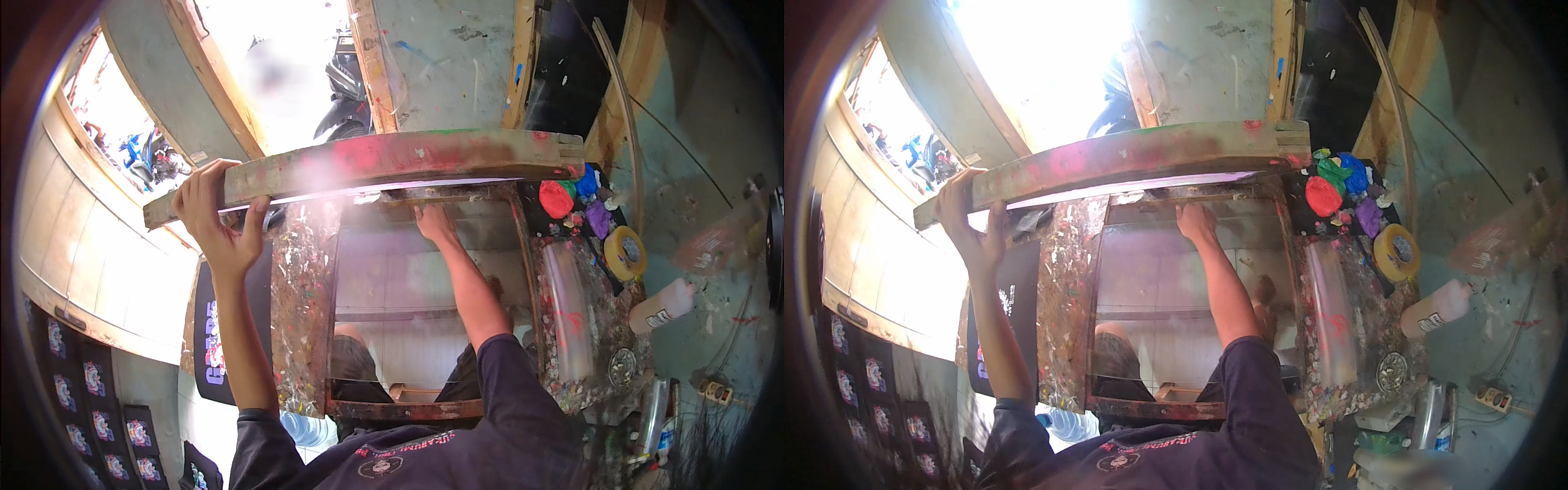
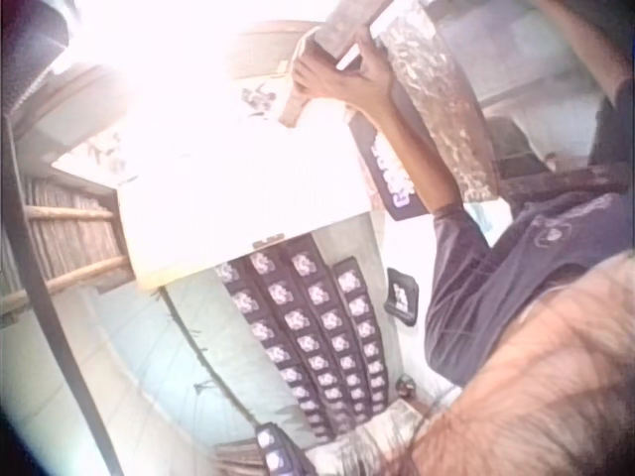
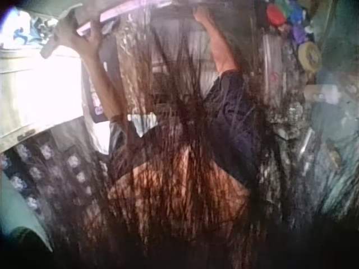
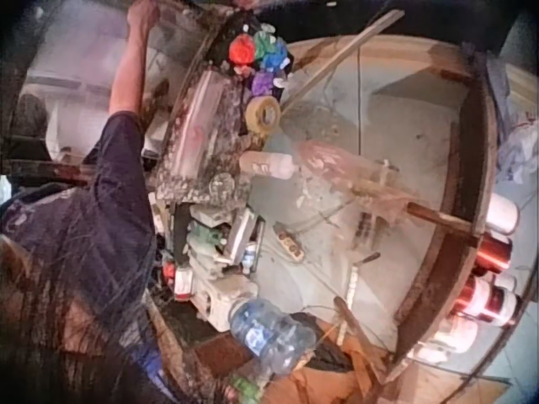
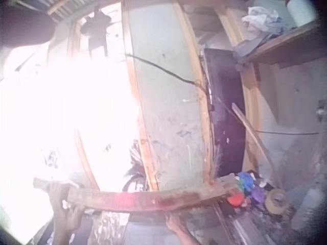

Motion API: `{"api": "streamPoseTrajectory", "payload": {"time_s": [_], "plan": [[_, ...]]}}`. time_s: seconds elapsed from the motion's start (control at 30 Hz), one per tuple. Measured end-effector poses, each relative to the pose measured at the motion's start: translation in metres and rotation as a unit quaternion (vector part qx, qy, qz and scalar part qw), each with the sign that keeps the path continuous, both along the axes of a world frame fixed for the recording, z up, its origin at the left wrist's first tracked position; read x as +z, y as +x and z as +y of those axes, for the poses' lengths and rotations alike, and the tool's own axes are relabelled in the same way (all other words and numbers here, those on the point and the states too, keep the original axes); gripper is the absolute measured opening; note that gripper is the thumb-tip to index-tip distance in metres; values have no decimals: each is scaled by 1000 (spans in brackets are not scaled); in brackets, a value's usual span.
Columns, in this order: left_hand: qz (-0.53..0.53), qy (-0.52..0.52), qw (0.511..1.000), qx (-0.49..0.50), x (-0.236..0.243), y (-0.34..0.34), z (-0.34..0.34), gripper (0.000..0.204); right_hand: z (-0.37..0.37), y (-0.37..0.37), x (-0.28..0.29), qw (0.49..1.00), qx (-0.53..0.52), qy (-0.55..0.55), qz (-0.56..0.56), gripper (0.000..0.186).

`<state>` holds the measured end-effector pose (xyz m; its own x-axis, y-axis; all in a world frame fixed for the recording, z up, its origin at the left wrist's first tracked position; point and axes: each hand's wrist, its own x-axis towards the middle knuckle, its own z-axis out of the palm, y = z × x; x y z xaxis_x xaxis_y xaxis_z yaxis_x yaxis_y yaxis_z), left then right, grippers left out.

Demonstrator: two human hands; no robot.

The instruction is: The person aligns a screen printing frame over a black t-shirt, then uses a squeegee to pull purple ink across the mesh to transfer a design onto the fabric. The person lifts the screen to reveal the printed shirt and repeats the process on another shirt.

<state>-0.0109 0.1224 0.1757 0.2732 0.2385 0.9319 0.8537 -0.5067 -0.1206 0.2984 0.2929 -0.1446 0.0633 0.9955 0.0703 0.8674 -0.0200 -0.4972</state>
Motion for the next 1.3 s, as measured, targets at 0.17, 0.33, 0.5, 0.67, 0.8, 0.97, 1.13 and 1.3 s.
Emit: {"api": "streamPoseTrajectory", "payload": {"time_s": [0.17, 0.33, 0.5, 0.67, 0.8, 0.97, 1.13, 1.3], "plan": [[-31, -7, 999, -42, -2, -1, 15, 49, -85, 25, 1, 966, 26, 252, -42, 38], [-20, 18, 999, -20, -1, -7, 12, 45, -292, 125, 83, 942, -227, 247, -5, 32], [-30, 23, 999, -34, -3, -6, 21, 43, -381, 192, 88, 922, -387, 13, 20, 44], [-34, 12, 999, -37, -6, -6, 15, 45, -388, 202, 79, 914, -352, 182, 81, 58], [-38, 14, 998, -51, -12, -6, 13, 46, -370, 210, 53, 937, -344, 55, -28, 76], [-32, 8, 999, -40, -12, -3, 0, 49, -316, 146, 53, 962, -254, -85, 60, 65], [-39, -2, 999, 2, -36, -6, -28, 63, -261, 137, 20, 988, -120, -76, 55, 43], [-12, -14, 998, 61, -148, -39, -97, 81, -243, 134, 49, 920, -65, -88, 376, 37]]}}
